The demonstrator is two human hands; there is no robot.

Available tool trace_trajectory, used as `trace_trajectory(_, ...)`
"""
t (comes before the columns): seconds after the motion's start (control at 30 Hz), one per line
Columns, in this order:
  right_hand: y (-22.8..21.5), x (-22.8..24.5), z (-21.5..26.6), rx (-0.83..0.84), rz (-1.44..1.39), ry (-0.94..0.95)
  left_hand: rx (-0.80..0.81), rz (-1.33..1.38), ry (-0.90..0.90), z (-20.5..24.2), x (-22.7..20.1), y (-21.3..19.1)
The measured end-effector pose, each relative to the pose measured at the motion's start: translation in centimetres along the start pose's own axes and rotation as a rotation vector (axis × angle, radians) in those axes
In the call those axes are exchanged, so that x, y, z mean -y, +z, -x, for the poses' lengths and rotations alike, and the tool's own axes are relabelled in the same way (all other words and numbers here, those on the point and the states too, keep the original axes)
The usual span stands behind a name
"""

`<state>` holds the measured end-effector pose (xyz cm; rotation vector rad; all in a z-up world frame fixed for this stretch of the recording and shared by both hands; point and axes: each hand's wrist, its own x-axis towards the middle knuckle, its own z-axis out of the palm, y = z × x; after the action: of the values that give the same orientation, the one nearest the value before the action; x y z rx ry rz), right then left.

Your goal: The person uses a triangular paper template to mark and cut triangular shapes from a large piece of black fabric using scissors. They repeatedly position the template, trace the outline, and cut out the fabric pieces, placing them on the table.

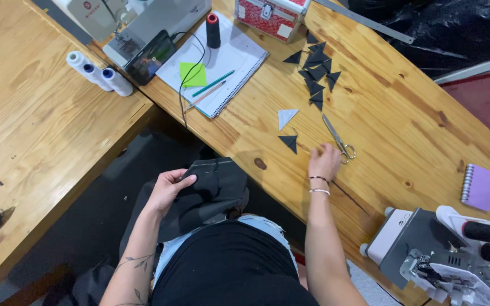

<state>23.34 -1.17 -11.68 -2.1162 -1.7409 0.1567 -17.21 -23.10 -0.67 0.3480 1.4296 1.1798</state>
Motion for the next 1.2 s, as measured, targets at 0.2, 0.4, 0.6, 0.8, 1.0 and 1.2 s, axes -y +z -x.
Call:
trace_trajectory(0.2, -0.3, 7.8, -0.6, 0.338, -0.33, -0.019, -0.006, -0.009, -0.01, 1.7, -2.5, 1.8)
trace_trajectory(0.4, 7.2, 4.1, -6.7, 0.566, -0.218, -0.079, -0.052, 0.055, 0.02, 2.2, -3.0, 1.8)
trace_trajectory(0.6, 5.7, 5.3, -16.2, 0.166, -0.798, -0.025, -0.086, 0.117, 0.037, 2.4, -1.7, 2.0)
trace_trajectory(0.8, 4.7, 5.7, -15.2, -0.153, -0.471, -0.267, 0.002, 0.092, 0.025, 3.0, -3.5, 4.8)
trace_trajectory(1.0, 1.9, 7.2, -11.7, -0.092, -0.502, -0.204, 0.235, 0.098, 0.006, 0.5, -4.5, 11.4)
trace_trajectory(1.2, 1.3, 9.0, -12.9, -0.034, -0.487, -0.168, 0.405, 0.266, -0.094, 0.5, -8.4, 18.7)
